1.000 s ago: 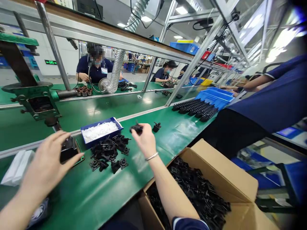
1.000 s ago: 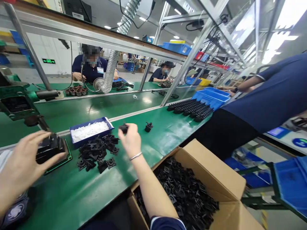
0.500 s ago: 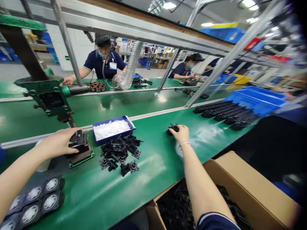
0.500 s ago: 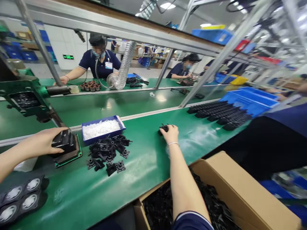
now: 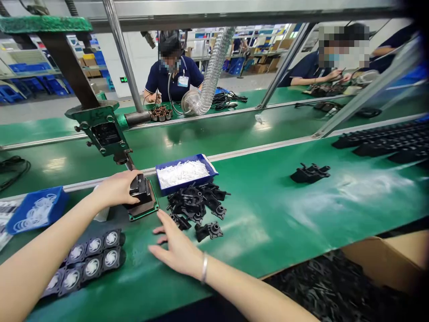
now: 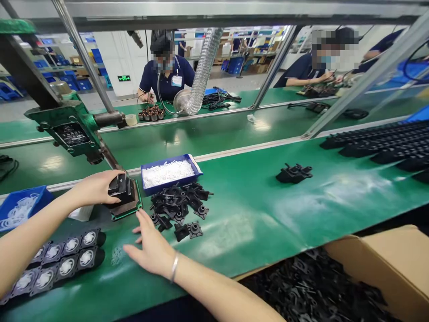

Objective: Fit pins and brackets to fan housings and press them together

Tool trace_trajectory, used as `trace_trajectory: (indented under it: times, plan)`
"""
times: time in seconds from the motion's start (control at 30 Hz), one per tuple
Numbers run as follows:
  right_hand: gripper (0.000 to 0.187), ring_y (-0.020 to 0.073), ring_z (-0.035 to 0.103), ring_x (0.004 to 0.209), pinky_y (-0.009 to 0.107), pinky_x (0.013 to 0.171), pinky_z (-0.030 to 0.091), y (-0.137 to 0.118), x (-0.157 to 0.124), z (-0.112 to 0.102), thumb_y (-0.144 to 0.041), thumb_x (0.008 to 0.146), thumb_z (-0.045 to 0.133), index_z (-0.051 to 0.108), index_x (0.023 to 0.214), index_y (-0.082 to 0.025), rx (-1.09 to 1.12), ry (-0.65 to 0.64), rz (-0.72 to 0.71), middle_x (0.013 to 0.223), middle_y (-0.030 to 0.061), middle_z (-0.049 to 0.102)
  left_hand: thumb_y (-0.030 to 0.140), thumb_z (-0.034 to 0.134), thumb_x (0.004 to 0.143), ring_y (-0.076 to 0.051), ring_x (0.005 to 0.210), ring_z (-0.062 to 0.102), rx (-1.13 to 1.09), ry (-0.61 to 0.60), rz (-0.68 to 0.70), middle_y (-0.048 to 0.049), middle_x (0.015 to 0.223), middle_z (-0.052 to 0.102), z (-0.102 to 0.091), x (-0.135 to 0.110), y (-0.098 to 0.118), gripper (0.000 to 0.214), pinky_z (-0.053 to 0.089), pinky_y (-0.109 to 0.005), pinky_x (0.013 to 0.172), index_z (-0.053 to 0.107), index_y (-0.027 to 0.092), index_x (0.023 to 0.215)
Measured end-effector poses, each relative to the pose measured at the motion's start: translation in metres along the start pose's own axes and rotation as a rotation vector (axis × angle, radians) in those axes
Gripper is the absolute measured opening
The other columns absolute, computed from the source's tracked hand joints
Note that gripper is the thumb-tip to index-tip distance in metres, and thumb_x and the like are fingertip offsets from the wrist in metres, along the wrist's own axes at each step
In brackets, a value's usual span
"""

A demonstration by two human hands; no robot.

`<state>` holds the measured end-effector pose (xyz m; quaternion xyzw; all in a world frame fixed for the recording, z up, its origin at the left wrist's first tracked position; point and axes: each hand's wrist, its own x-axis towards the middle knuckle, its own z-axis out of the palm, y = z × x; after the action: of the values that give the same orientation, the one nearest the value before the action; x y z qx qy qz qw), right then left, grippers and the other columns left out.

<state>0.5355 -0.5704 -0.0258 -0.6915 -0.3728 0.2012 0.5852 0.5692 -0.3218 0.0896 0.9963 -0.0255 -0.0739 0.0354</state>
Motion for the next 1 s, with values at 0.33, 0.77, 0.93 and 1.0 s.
trace_trajectory:
  times: [0.33, 0.77, 0.93, 1.0]
  plan:
    - [0.106, 0.0239, 0.056, 0.127, 0.045, 0.111, 0.048, 0.038, 0.038, 0.042, -0.017, 0.07, 0.069, 0.009, 0.157, -0.023, 0.216, 0.155, 0.093, 0.155, 0.0177, 0.027, 0.04, 0.07, 0.066, -0.034, 0.115, 0.063, 0.02, -0.008, 0.033, -0.0137, 0.132, 0.062, -0.003, 0.0, -0.004, 0.075, 0.051, -0.039, 0.091, 0.049, 0.019, 0.135]
    - [0.105, 0.0252, 0.052, 0.132, 0.049, 0.115, 0.044, 0.041, 0.03, 0.037, -0.019, 0.072, 0.07, 0.01, 0.158, -0.028, 0.16, 0.014, 0.012, 0.159, 0.0134, 0.025, 0.037, 0.071, 0.065, -0.032, 0.115, 0.063, -0.018, -0.002, 0.011, -0.0117, 0.131, 0.064, -0.001, -0.006, -0.006, 0.076, 0.05, -0.037, 0.094, 0.049, 0.02, 0.135]
    - [0.101, 0.0236, 0.051, 0.133, 0.048, 0.117, 0.041, 0.044, 0.029, 0.039, -0.017, 0.074, 0.066, 0.01, 0.158, -0.027, 0.182, 0.024, 0.027, 0.156, 0.0132, 0.03, 0.036, 0.073, 0.065, -0.032, 0.116, 0.062, 0.004, -0.018, -0.005, -0.011, 0.132, 0.063, -0.002, -0.007, -0.004, 0.077, 0.051, -0.035, 0.091, 0.048, 0.021, 0.136]
    - [0.1, 0.0232, 0.051, 0.133, 0.048, 0.117, 0.041, 0.046, 0.028, 0.039, -0.017, 0.075, 0.065, 0.011, 0.158, -0.026, 0.196, 0.03, 0.038, 0.154, 0.0135, 0.033, 0.037, 0.075, 0.065, -0.033, 0.118, 0.062, 0.001, -0.019, -0.019, -0.0114, 0.133, 0.062, -0.002, -0.008, -0.003, 0.078, 0.051, -0.036, 0.091, 0.048, 0.021, 0.137]
